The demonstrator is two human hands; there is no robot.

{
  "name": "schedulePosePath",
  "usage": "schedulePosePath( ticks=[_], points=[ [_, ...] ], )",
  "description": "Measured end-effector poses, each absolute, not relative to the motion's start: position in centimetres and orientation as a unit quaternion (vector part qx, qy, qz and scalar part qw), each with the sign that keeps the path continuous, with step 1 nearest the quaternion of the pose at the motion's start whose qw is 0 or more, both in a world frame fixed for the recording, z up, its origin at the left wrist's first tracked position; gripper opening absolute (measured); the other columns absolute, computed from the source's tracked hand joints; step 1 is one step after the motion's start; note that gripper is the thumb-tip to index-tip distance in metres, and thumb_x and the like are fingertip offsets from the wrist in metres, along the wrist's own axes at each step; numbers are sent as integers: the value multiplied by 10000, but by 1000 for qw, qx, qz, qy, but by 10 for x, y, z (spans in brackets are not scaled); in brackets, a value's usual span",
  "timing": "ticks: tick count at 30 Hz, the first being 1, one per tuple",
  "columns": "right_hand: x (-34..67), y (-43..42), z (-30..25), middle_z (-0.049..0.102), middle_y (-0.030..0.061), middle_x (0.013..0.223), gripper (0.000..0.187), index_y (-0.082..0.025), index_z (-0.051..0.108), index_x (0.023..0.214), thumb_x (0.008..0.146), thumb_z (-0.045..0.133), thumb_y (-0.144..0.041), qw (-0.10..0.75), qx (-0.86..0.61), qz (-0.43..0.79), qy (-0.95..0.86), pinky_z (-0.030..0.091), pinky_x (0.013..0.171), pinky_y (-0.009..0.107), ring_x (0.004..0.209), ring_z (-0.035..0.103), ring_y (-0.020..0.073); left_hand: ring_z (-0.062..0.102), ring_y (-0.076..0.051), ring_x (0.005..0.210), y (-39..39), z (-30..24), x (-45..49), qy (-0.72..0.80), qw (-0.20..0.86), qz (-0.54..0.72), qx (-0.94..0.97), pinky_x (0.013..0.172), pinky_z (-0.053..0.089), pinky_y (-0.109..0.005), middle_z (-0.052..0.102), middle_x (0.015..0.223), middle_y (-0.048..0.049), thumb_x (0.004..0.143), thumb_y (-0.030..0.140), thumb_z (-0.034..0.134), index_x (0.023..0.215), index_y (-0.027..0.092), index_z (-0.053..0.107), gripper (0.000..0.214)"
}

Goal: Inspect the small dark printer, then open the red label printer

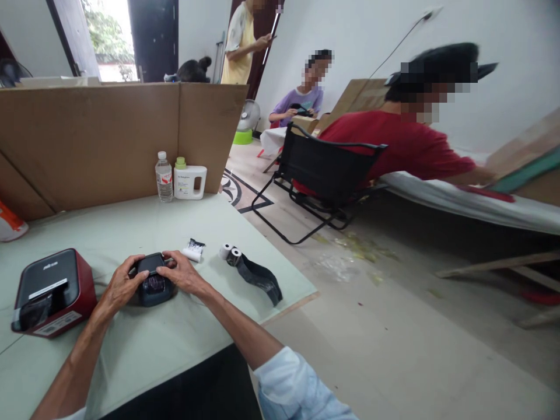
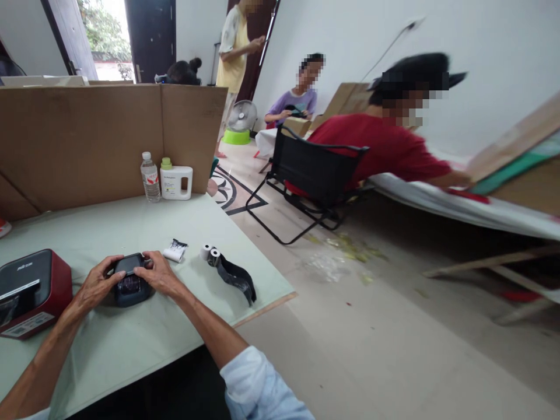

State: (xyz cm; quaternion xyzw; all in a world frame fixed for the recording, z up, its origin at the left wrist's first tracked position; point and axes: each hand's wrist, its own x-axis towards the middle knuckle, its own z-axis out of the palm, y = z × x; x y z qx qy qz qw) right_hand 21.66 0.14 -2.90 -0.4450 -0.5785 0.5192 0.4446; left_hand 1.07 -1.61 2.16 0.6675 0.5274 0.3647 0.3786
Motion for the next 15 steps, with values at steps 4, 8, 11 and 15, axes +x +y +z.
schedulePosePath(
  ticks=[4,8,11,15],
  points=[
    [217,3,-28,626,90,1218,590,-201,625,1268,741,808,-392,436,-455,534,-564,563,859,365,983,623,207,685,-296,1075,-16,25,14,531,412,371,641,872,578,-396,718,1141,-120,733,495,748,1189,159,640,576],
    [213,5,-25,618,80,1204,556,-207,636,1224,711,804,-343,425,-472,543,-549,554,893,391,981,620,216,686,-283,1003,-12,26,16,545,423,367,624,830,566,-376,713,1073,-98,677,477,778,1136,165,626,576],
    [211,5,-26,606,84,1210,561,-204,633,1225,705,793,-340,430,-477,543,-541,551,894,391,988,618,218,685,-273,965,-11,25,17,555,414,374,618,815,562,-372,711,1028,-80,641,469,785,1098,171,620,570],
    [211,3,-30,602,87,1241,560,-214,627,1238,730,788,-385,443,-462,541,-546,557,872,369,995,625,210,695,-275,974,-14,22,17,557,419,374,612,822,571,-384,717,1043,-79,668,512,777,1162,173,597,626]
  ],
)
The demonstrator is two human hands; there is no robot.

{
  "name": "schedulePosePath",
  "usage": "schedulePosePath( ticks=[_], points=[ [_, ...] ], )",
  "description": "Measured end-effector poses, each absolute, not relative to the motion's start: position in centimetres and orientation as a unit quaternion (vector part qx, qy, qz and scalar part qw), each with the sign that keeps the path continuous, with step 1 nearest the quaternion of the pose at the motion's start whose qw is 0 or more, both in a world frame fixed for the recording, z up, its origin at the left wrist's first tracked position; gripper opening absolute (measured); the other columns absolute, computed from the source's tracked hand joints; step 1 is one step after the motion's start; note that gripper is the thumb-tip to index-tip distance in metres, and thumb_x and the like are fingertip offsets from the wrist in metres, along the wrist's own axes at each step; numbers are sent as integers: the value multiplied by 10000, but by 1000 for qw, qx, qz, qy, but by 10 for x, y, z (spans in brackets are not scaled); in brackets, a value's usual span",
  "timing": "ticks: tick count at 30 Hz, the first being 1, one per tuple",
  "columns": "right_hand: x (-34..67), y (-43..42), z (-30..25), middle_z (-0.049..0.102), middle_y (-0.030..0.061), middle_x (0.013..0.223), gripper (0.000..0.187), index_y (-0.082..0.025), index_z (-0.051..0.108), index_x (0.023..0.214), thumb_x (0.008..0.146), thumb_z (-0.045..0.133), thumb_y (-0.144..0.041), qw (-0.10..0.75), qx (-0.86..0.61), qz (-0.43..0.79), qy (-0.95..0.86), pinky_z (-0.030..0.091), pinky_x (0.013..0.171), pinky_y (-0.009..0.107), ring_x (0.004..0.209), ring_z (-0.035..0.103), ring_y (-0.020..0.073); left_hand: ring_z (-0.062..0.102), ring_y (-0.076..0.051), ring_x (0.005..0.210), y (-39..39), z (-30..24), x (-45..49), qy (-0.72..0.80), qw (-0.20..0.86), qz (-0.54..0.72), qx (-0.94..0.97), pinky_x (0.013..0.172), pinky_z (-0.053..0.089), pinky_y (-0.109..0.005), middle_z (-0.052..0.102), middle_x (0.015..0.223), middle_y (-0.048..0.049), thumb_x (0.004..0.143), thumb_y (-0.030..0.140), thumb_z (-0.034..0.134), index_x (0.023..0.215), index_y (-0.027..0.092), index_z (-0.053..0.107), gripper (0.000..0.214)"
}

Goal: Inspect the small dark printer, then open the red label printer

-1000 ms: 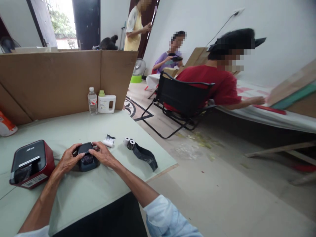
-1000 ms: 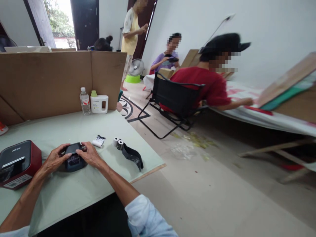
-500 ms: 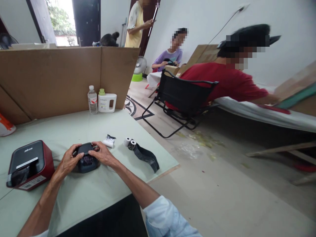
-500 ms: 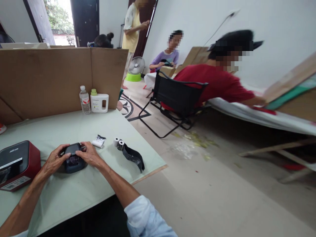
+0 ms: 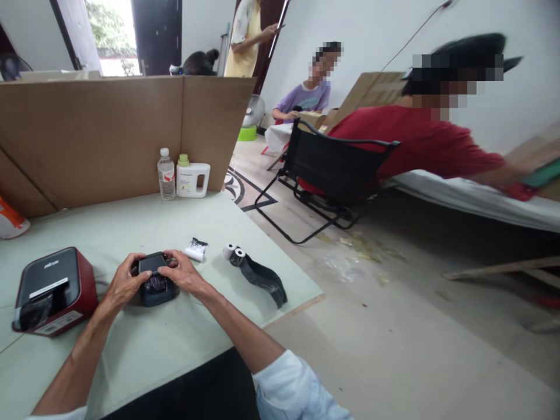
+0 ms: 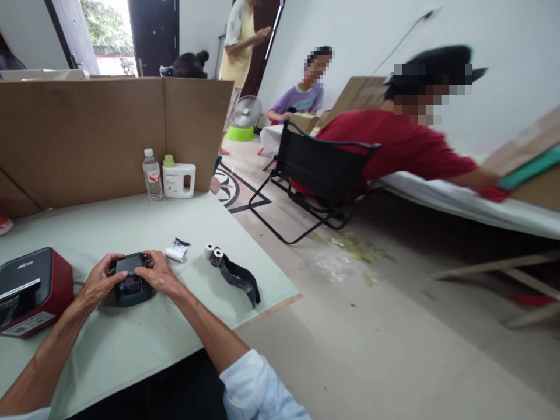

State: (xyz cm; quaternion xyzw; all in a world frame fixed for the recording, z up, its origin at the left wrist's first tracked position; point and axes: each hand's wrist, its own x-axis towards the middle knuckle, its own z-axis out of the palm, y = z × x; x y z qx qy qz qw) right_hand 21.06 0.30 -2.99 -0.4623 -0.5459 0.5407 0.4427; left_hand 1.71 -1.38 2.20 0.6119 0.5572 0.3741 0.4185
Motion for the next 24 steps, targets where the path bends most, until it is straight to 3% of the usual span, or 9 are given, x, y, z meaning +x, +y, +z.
schedulePosePath(
  ticks=[17,21,24],
  points=[
    [216,3,-28,685,87,1165,487,-189,655,1211,791,774,-404,437,-463,540,-550,560,905,384,994,665,220,654,-326,1191,-15,12,10,530,432,396,613,1035,520,-475,703,1239,-147,733,529,742,1239,146,616,647],
    [223,-7,-25,665,110,1214,493,-186,660,1242,809,747,-406,437,-464,511,-577,553,935,410,1034,654,238,484,-369,1423,-27,11,-4,522,396,373,657,1115,471,-514,543,1494,-193,801,522,680,1333,168,626,641],
    [226,-22,-23,642,107,1221,511,-197,641,1294,830,724,-393,442,-446,481,-612,553,930,423,1053,643,250,321,-393,1530,-43,12,-13,508,354,302,725,1144,443,-552,339,1656,-163,806,521,717,1453,249,564,718]
  ],
)
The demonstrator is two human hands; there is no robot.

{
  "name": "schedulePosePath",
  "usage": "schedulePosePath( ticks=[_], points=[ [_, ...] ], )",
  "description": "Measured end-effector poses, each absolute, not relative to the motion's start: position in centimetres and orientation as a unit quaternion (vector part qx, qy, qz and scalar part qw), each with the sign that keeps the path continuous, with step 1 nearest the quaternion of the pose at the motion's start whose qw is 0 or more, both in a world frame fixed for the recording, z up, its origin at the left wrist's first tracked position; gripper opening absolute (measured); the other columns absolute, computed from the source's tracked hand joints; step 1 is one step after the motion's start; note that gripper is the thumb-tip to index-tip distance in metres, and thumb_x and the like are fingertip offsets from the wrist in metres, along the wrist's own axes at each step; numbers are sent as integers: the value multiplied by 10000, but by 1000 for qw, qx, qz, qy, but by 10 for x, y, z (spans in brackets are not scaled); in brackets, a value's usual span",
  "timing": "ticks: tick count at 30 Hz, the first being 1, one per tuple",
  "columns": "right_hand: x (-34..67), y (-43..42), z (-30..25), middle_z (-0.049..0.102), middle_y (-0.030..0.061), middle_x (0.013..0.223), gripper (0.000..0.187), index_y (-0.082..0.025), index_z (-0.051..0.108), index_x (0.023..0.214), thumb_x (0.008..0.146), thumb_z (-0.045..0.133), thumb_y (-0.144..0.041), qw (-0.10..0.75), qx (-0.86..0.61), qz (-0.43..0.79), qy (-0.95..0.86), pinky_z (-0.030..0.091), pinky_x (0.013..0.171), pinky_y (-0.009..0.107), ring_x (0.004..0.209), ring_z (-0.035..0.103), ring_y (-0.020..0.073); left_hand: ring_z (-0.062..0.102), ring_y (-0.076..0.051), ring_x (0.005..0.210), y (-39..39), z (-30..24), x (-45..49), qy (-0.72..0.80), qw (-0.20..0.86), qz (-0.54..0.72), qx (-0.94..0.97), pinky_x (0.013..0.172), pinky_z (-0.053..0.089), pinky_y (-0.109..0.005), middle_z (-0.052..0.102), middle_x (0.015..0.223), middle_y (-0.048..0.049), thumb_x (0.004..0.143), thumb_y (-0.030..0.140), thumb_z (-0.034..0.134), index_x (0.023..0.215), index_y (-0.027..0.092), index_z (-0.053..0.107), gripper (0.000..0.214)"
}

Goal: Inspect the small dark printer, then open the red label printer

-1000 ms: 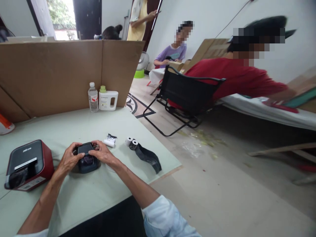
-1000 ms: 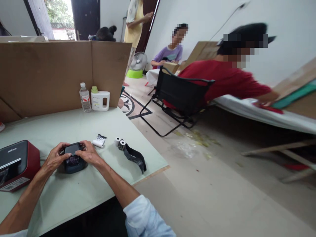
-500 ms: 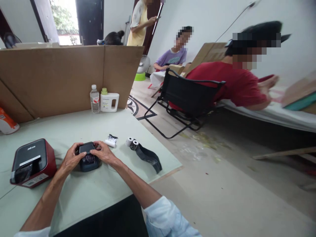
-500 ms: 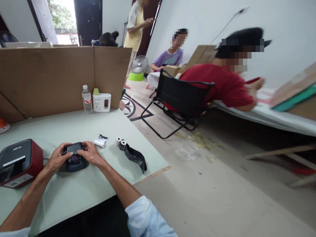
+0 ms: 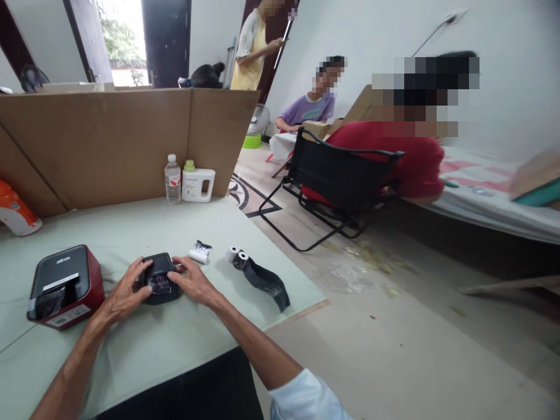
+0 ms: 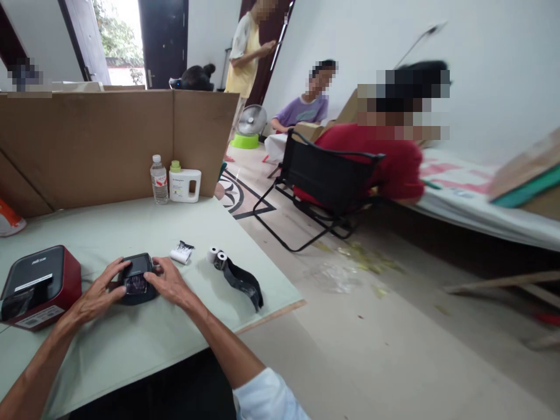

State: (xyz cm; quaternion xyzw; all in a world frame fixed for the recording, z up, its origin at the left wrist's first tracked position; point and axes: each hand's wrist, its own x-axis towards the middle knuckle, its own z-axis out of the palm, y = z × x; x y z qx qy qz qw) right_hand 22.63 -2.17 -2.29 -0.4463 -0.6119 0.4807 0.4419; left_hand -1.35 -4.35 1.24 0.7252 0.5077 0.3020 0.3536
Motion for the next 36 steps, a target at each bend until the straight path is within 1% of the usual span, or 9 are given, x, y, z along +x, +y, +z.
schedulePosePath(
  ticks=[4,9,12,14,20,25,30,33,36],
  points=[
    [222,-48,-17,593,111,1297,579,-248,555,1412,864,705,-361,419,-445,406,-679,520,1008,478,1134,606,275,281,-426,1541,-58,11,-17,492,259,227,799,1190,377,-585,181,1715,-150,692,473,863,1549,316,433,972],
    [233,-58,-12,531,149,1440,552,-242,520,1454,923,655,-308,401,-447,263,-755,387,1165,534,1359,467,327,284,-399,1546,-53,10,-11,482,215,218,821,1210,357,-559,137,1721,-149,694,337,853,1498,299,446,902],
    [261,-39,-12,511,176,1463,459,-210,563,1401,947,607,-253,398,-510,169,-743,334,1175,582,1386,422,355,310,-410,1531,-47,12,-8,481,218,218,821,1206,356,-567,175,1702,-165,655,281,846,1439,279,476,867],
    [281,-21,-14,507,196,1457,482,-198,557,1396,928,650,-273,383,-558,140,-722,351,1137,601,1360,427,376,325,-420,1520,-44,13,-6,483,219,219,819,1203,358,-570,195,1688,-175,628,268,844,1428,268,471,883],
    [298,15,-19,634,126,1169,249,-209,675,1178,934,626,-202,284,-565,135,-763,462,986,436,1107,553,290,323,-446,1508,-36,15,-1,492,211,218,816,1192,364,-590,213,1657,-183,569,292,857,1462,261,434,989],
    [280,29,-16,635,93,1190,237,-250,696,1144,941,614,-158,303,-557,118,-764,486,943,383,1100,559,255,414,-430,1445,-31,17,3,481,201,229,822,1179,406,-559,310,1566,-175,535,298,843,1444,231,441,996],
    [272,20,-11,581,155,1353,336,-195,651,1259,923,648,-182,353,-555,100,-746,481,1034,462,1225,536,295,425,-406,1436,-32,15,2,470,181,256,825,1171,430,-539,348,1524,-146,540,274,831,1412,240,462,947],
    [266,-8,-16,616,137,1321,346,-196,618,1312,973,594,-262,429,-490,189,-735,512,1013,440,1141,604,255,412,-407,1443,-37,14,7,462,174,269,827,1173,427,-539,343,1524,-149,543,250,835,1399,240,465,933],
    [259,-38,-27,655,94,1256,392,-226,573,1369,994,563,-337,447,-433,321,-714,565,904,374,970,663,195,405,-411,1446,-44,12,23,446,176,280,832,1164,435,-538,321,1536,-165,541,244,840,1408,232,448,951]
  ],
)
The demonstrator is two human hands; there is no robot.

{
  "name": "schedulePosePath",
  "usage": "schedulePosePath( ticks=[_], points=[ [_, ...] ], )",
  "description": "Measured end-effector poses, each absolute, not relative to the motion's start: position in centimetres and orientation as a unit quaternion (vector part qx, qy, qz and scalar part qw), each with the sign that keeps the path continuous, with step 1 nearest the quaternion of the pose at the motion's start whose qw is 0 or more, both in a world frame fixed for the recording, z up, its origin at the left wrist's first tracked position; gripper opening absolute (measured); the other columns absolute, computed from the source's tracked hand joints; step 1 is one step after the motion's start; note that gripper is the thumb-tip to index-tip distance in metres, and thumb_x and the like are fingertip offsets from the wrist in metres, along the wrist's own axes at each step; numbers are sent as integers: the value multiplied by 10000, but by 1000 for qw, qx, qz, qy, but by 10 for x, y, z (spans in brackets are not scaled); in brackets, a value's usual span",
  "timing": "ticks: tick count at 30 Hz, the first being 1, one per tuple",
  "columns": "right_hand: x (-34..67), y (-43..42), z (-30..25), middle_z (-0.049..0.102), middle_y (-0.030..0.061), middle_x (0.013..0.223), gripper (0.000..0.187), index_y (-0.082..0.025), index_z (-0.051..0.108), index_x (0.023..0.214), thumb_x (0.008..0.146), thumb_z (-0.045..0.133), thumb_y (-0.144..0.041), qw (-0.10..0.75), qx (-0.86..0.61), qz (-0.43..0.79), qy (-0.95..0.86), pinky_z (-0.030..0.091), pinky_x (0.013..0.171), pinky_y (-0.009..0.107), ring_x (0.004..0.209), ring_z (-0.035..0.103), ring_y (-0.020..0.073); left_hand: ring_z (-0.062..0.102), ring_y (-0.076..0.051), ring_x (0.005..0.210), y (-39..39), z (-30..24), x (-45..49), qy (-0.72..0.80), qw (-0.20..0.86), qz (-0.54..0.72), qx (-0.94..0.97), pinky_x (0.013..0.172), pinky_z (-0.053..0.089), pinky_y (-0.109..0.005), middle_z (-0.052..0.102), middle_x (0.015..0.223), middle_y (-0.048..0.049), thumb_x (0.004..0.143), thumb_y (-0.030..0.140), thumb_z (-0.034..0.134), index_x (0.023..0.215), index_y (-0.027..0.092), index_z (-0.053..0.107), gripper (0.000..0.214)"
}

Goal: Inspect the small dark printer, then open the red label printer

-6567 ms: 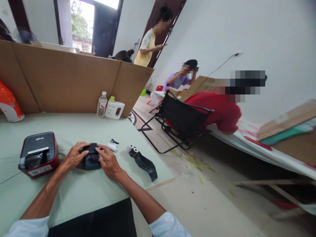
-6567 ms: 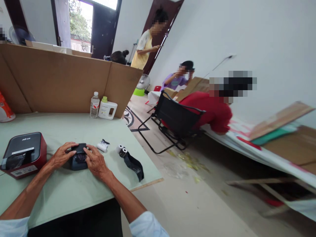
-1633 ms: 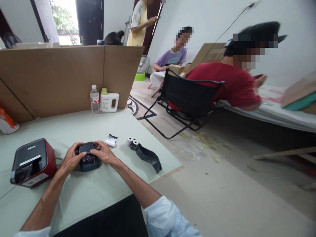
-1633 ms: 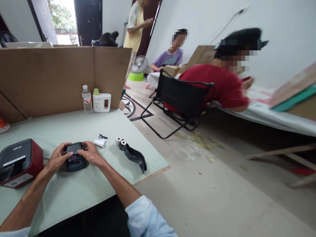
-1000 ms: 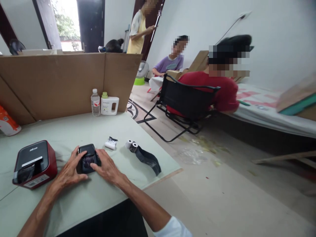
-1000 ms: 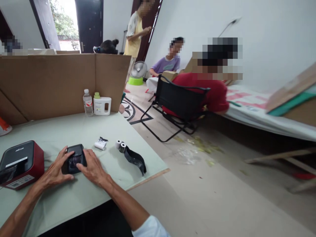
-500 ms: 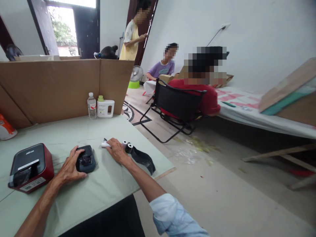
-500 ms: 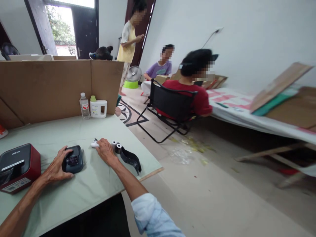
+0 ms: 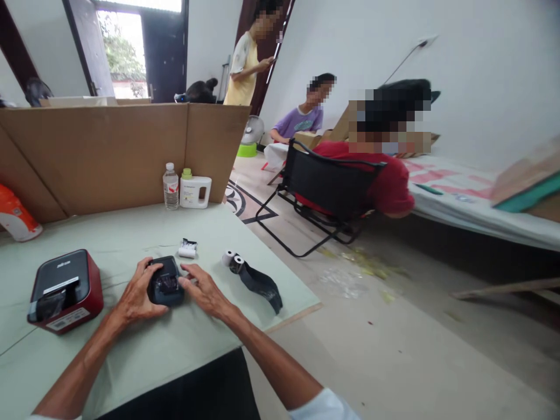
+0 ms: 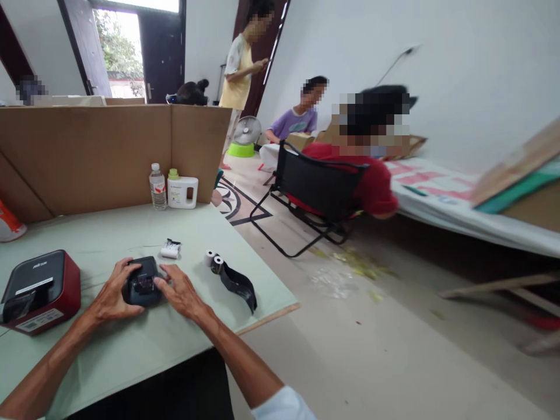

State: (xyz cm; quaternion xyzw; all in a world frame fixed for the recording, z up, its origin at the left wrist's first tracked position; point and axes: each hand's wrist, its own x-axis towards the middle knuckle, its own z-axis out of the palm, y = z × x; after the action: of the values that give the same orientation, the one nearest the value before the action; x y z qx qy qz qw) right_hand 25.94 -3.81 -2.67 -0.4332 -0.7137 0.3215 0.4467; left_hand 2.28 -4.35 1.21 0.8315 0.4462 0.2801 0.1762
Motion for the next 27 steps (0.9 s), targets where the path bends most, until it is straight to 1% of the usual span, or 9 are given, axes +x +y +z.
schedulePosePath(
  ticks=[2,6,10,14,19,21,23,25,27],
  points=[
    [259,-50,-34,646,98,1255,429,-225,550,1395,978,563,-325,460,-434,349,-692,572,895,364,992,664,197,410,-410,1442,-46,11,38,434,182,290,833,1155,443,-533,309,1543,-170,540,247,841,1416,232,439,964],
    [271,-50,-45,645,105,1243,434,-214,564,1386,958,529,-281,487,-463,337,-659,570,937,376,1073,651,215,456,-409,1396,-40,8,69,432,207,294,827,1129,469,-528,312,1532,-172,508,259,856,1405,227,455,983],
    [288,-36,-52,672,99,1246,431,-227,589,1372,948,519,-265,491,-486,315,-651,560,978,391,1111,652,224,505,-402,1333,-24,7,91,434,226,284,825,1097,498,-520,328,1507,-176,479,271,872,1389,204,480,993],
    [298,-24,-56,678,120,1258,447,-203,590,1378,944,502,-264,487,-497,304,-651,566,976,401,1122,664,236,550,-376,1274,-14,6,101,439,228,288,820,1080,512,-517,360,1477,-152,470,274,875,1383,229,480,995],
    [301,-4,-40,651,124,1312,421,-222,592,1371,979,438,-229,499,-474,239,-685,559,970,386,1137,653,218,489,-402,1361,-25,8,85,445,214,273,826,1148,454,-537,340,1511,-168,475,291,887,1413,211,461,1033],
    [297,10,-24,624,129,1366,426,-217,586,1381,975,457,-203,461,-479,187,-724,505,1058,420,1239,596,232,445,-409,1409,-35,9,71,456,199,270,824,1173,429,-540,321,1535,-172,492,297,886,1420,211,458,1026],
    [289,25,-8,574,137,1445,451,-198,570,1404,954,535,-202,365,-513,140,-764,433,1132,452,1343,516,259,424,-409,1432,-43,11,56,469,183,274,820,1175,428,-543,322,1542,-166,504,301,884,1419,222,458,1012],
    [278,37,7,551,131,1471,457,-207,575,1398,942,611,-231,235,-554,106,-791,434,1112,438,1343,503,274,431,-404,1431,-46,13,42,485,163,283,812,1168,438,-545,337,1539,-154,521,305,875,1413,236,463,986],
    [268,44,16,605,120,1391,364,-220,631,1312,948,629,-236,148,-576,89,-799,471,1038,393,1262,548,267,446,-397,1421,-45,15,31,502,141,294,801,1158,449,-546,358,1525,-145,537,310,865,1405,239,471,956]
  ],
)
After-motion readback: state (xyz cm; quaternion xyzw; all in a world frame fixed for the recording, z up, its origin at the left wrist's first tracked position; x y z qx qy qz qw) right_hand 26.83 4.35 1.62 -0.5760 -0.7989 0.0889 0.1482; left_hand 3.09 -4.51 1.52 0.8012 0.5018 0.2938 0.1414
